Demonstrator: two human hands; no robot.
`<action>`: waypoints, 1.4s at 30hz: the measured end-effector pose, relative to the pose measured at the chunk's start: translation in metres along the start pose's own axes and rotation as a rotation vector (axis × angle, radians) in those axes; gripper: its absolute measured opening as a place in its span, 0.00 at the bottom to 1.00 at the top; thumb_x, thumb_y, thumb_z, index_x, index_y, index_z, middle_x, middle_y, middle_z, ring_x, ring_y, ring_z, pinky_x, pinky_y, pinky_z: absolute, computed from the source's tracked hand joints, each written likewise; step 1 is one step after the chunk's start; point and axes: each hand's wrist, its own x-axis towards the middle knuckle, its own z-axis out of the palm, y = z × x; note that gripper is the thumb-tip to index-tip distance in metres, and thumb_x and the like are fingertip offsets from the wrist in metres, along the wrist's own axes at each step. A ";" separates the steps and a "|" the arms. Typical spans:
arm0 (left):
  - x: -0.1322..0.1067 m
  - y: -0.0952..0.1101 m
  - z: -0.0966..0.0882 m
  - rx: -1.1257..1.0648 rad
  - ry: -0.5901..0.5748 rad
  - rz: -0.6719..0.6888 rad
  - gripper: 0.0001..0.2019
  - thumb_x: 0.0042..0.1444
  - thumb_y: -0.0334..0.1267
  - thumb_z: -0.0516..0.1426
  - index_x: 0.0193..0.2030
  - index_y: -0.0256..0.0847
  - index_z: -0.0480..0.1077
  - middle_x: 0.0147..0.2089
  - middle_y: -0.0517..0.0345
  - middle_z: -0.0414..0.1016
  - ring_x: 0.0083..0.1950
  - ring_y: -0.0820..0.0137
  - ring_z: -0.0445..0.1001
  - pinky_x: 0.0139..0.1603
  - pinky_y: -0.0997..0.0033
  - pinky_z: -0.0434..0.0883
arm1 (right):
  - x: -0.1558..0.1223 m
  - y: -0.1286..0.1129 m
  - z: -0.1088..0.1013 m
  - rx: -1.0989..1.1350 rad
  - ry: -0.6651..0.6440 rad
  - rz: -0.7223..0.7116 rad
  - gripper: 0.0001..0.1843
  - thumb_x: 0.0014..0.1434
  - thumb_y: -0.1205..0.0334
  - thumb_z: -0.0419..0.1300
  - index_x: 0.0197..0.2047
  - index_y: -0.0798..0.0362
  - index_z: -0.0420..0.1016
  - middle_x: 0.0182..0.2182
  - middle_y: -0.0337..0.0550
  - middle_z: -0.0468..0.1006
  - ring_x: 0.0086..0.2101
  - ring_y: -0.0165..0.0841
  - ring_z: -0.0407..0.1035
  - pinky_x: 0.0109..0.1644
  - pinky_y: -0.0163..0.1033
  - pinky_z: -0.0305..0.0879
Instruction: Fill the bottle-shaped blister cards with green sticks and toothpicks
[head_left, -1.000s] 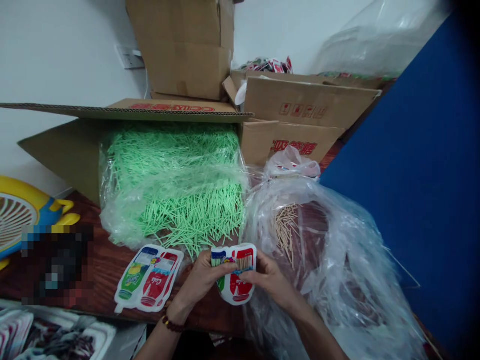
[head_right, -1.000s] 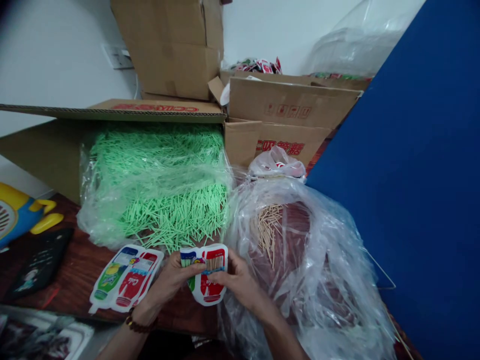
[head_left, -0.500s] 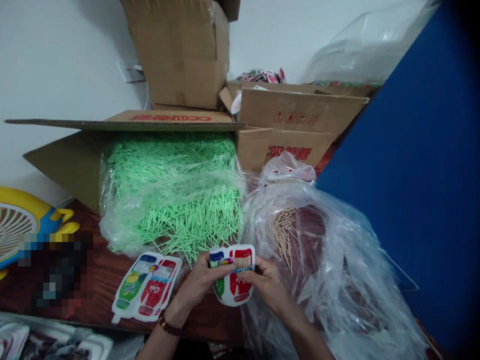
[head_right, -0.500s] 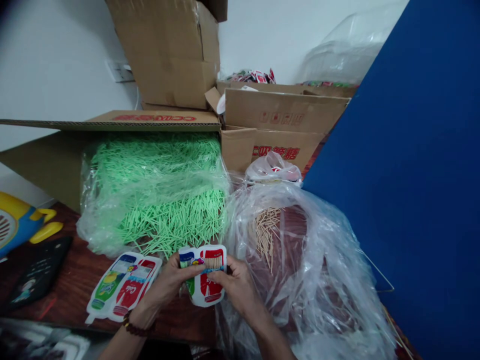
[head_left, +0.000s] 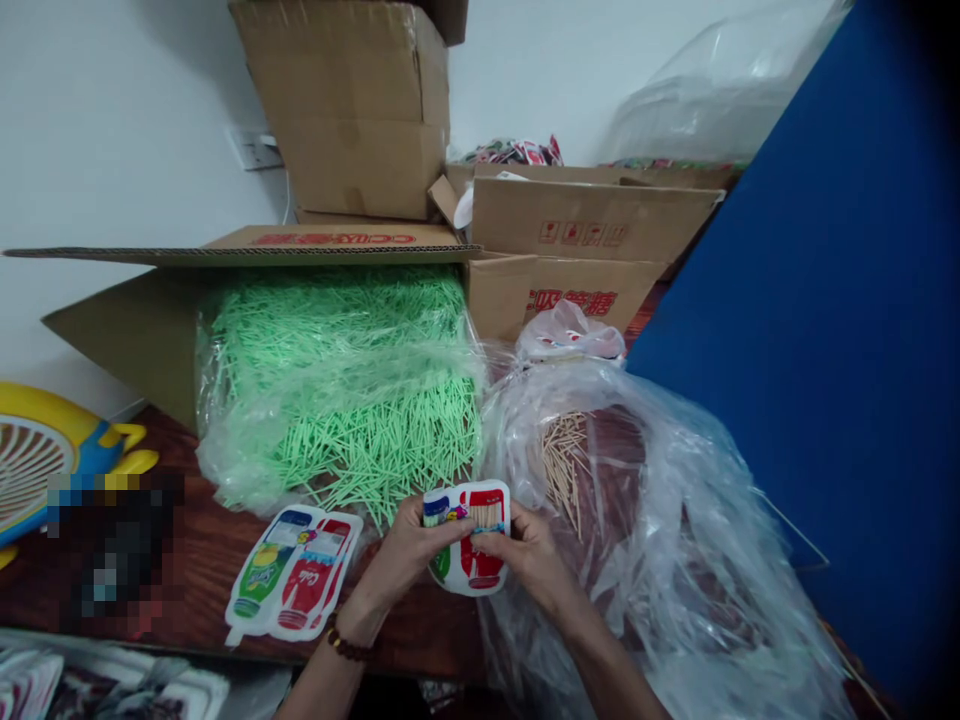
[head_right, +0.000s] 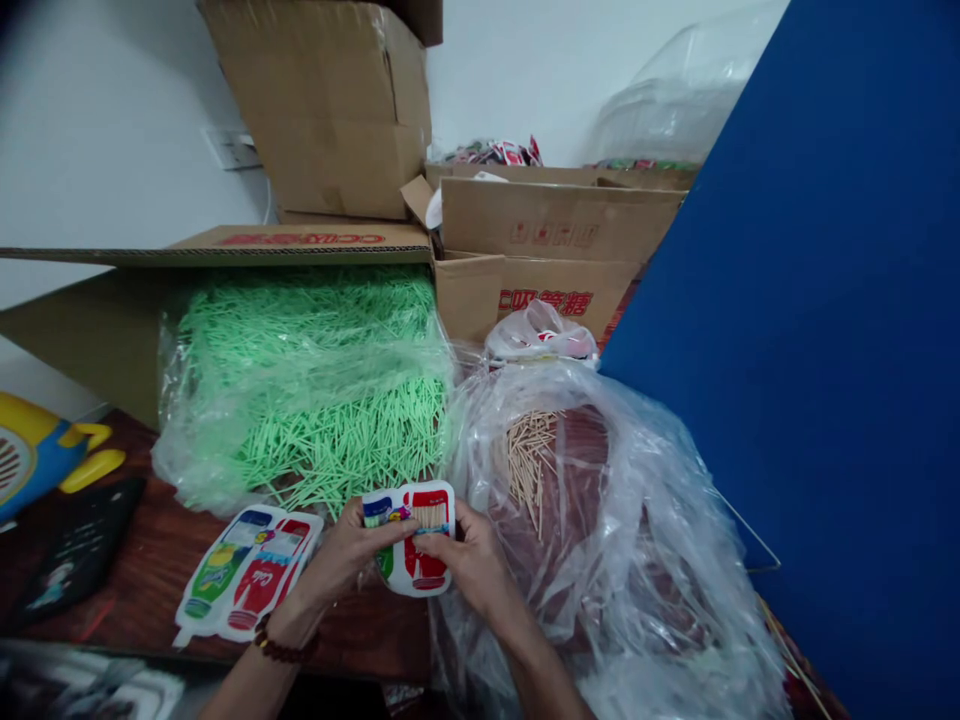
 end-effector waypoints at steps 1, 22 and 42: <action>0.000 0.000 0.001 -0.015 0.009 -0.001 0.07 0.46 0.36 0.67 0.30 0.35 0.77 0.27 0.58 0.80 0.27 0.70 0.76 0.31 0.73 0.73 | 0.000 -0.001 -0.001 0.004 -0.009 0.010 0.16 0.43 0.62 0.70 0.38 0.54 0.78 0.30 0.39 0.81 0.28 0.30 0.72 0.34 0.35 0.69; 0.000 0.004 0.008 0.077 0.008 0.048 0.06 0.47 0.36 0.66 0.29 0.36 0.77 0.27 0.59 0.80 0.27 0.70 0.75 0.31 0.73 0.71 | -0.001 -0.005 -0.008 -0.039 0.007 -0.087 0.16 0.45 0.60 0.70 0.39 0.53 0.78 0.32 0.39 0.82 0.31 0.33 0.74 0.37 0.38 0.71; 0.013 -0.003 0.037 -0.068 0.100 -0.033 0.12 0.41 0.37 0.69 0.32 0.37 0.75 0.27 0.61 0.80 0.25 0.70 0.76 0.29 0.74 0.73 | -0.005 -0.008 -0.027 0.069 0.184 -0.094 0.17 0.39 0.61 0.72 0.34 0.54 0.79 0.28 0.39 0.82 0.27 0.33 0.74 0.33 0.37 0.69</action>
